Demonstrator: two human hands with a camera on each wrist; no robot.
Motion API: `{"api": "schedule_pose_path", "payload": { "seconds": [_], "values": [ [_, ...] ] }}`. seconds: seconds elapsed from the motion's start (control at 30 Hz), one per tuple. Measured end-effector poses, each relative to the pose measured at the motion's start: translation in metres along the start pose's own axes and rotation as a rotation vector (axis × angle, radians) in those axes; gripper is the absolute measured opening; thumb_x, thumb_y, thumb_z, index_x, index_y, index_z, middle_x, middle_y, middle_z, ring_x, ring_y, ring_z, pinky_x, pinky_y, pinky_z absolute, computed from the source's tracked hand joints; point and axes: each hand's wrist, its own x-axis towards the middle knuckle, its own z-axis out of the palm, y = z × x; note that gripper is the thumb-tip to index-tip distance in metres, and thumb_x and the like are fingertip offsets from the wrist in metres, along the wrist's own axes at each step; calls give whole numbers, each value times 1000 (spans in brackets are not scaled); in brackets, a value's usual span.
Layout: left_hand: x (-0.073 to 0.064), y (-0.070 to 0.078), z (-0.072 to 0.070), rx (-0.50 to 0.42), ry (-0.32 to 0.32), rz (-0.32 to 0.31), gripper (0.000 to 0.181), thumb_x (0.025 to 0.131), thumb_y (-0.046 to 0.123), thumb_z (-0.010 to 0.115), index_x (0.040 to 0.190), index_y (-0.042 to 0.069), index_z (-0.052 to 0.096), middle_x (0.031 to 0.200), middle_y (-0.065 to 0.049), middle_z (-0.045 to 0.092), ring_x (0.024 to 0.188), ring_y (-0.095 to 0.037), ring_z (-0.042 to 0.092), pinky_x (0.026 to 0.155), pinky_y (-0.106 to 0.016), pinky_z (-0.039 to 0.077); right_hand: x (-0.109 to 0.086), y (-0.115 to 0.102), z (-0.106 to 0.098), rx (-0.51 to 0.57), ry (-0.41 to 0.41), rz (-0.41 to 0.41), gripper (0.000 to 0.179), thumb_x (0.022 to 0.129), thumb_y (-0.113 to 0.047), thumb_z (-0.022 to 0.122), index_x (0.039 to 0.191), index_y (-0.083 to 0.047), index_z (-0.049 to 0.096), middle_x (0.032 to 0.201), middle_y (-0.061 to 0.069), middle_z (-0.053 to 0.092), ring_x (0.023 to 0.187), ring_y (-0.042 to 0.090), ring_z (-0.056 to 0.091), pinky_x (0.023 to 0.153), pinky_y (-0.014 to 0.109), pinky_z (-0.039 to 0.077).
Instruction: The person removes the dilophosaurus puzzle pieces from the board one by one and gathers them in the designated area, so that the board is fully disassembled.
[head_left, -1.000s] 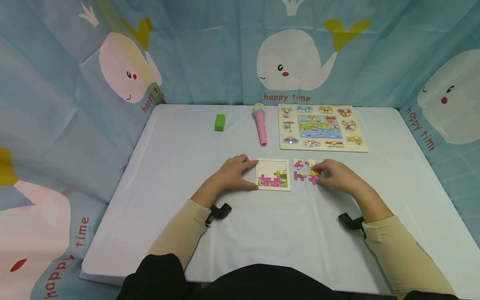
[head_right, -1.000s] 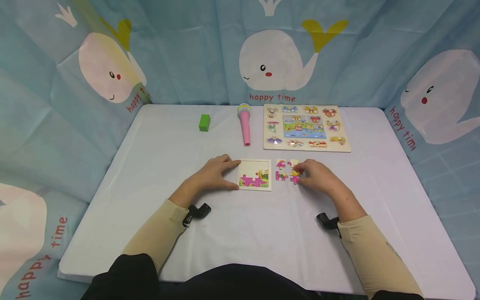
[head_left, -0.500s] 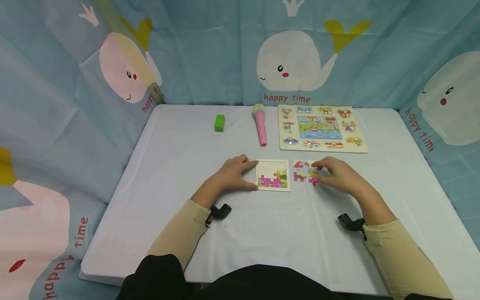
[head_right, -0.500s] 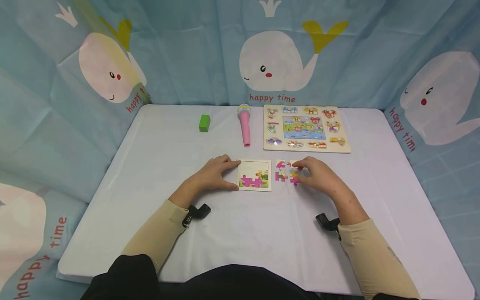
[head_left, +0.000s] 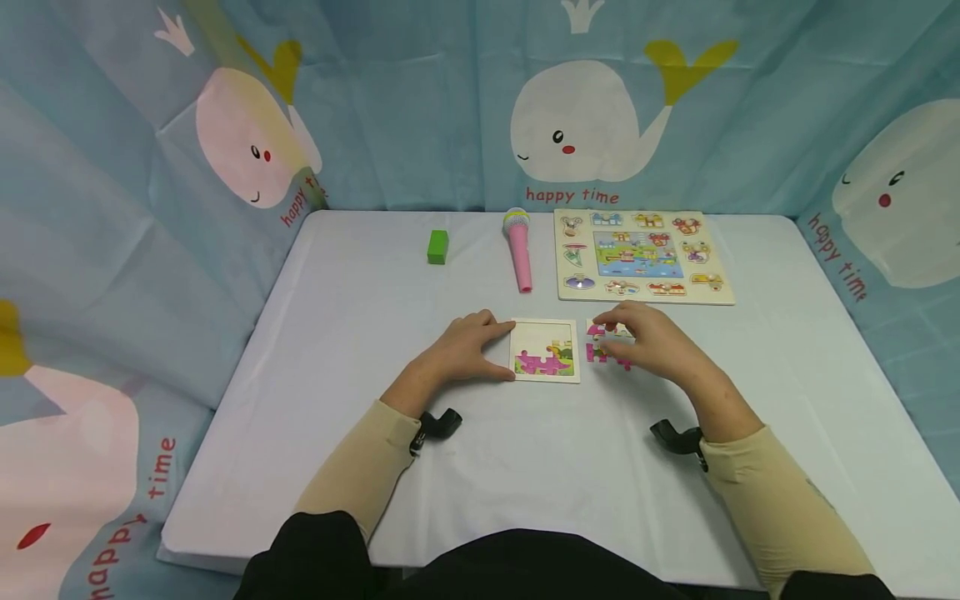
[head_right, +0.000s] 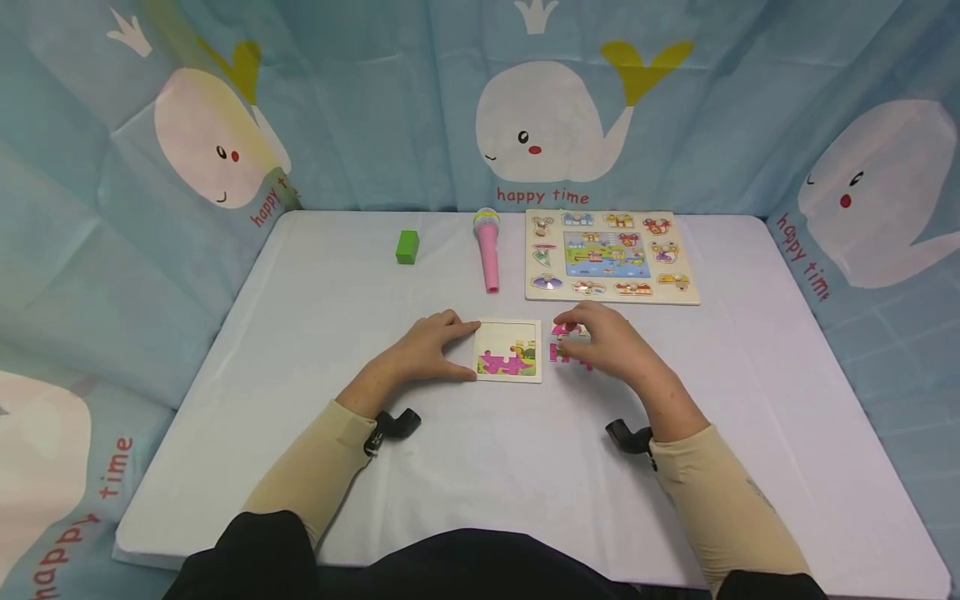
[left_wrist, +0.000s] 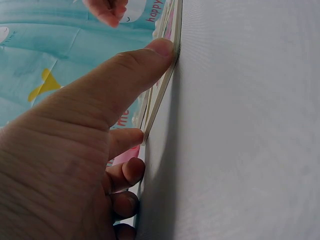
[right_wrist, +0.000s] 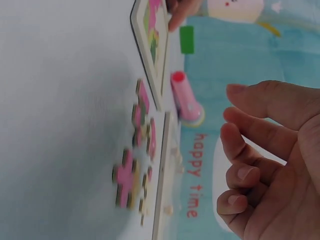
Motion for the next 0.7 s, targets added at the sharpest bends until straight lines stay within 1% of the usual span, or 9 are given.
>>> {"api": "schedule_pose_path", "payload": {
  "seconds": [0.07, 0.13, 0.23, 0.3, 0.33, 0.4, 0.53, 0.63, 0.7],
  "values": [
    [0, -1, 1, 2, 0, 2, 95, 78, 62, 82, 156, 21, 47, 115, 2, 50, 102, -15, 46, 89, -34, 39, 4, -4, 4, 16, -16, 4, 35, 94, -13, 74, 126, -1, 70, 111, 13, 65, 91, 33, 60, 78, 45, 49],
    [1, -1, 1, 2, 1, 4, 95, 78, 63, 82, 156, 21, 47, 115, 2, 50, 102, -14, 46, 89, -34, 39, 8, -7, 8, 19, -24, -1, 34, 93, -12, 73, 125, -1, 70, 111, 12, 65, 91, 31, 61, 77, 43, 50],
    [1, -1, 1, 5, 5, 7, 94, 78, 62, 82, 156, 21, 47, 115, 2, 50, 101, -14, 46, 88, -34, 39, 13, -10, 15, 18, -34, -6, 34, 92, -12, 74, 124, -1, 71, 110, 12, 66, 92, 31, 63, 79, 45, 51],
    [1, -1, 1, 4, 5, 7, 94, 78, 62, 82, 156, 21, 47, 115, 2, 50, 101, -14, 46, 88, -34, 39, 16, -12, 19, 3, -33, -15, 33, 91, -12, 76, 122, 0, 72, 109, 11, 68, 100, 31, 62, 86, 46, 49],
    [1, 0, 1, 4, 5, 6, 94, 78, 62, 82, 156, 21, 47, 115, 2, 50, 101, -15, 46, 89, -34, 39, 18, -13, 22, 1, -35, -16, 34, 90, -12, 76, 121, 0, 72, 107, 11, 69, 100, 30, 63, 86, 47, 49],
    [0, 0, 1, 5, 4, 3, 94, 78, 62, 82, 156, 21, 47, 115, 2, 50, 101, -15, 46, 89, -34, 39, 21, -16, 26, -2, -46, -4, 33, 90, -12, 77, 120, 1, 73, 105, 9, 69, 95, 28, 63, 84, 46, 49],
    [0, 0, 1, 9, 2, -2, 94, 78, 62, 82, 156, 22, 48, 115, 2, 50, 101, -14, 45, 88, -34, 39, 27, -20, 33, 1, -76, 52, 35, 88, -14, 81, 118, 3, 74, 99, 8, 69, 84, 23, 58, 75, 39, 47],
    [0, 0, 2, 12, 6, -3, 94, 78, 61, 82, 156, 22, 48, 115, 2, 50, 101, -14, 45, 88, -33, 39, 31, -22, 38, -12, -101, 95, 38, 86, -16, 82, 117, 4, 75, 96, 8, 68, 82, 21, 54, 72, 36, 44],
    [1, 0, 2, 9, 9, -3, 93, 78, 61, 82, 156, 22, 48, 115, 3, 50, 101, -14, 45, 88, -33, 39, 33, -23, 40, -29, -114, 109, 38, 86, -15, 82, 117, 5, 75, 94, 8, 67, 81, 21, 54, 72, 36, 44]
  ]
}}
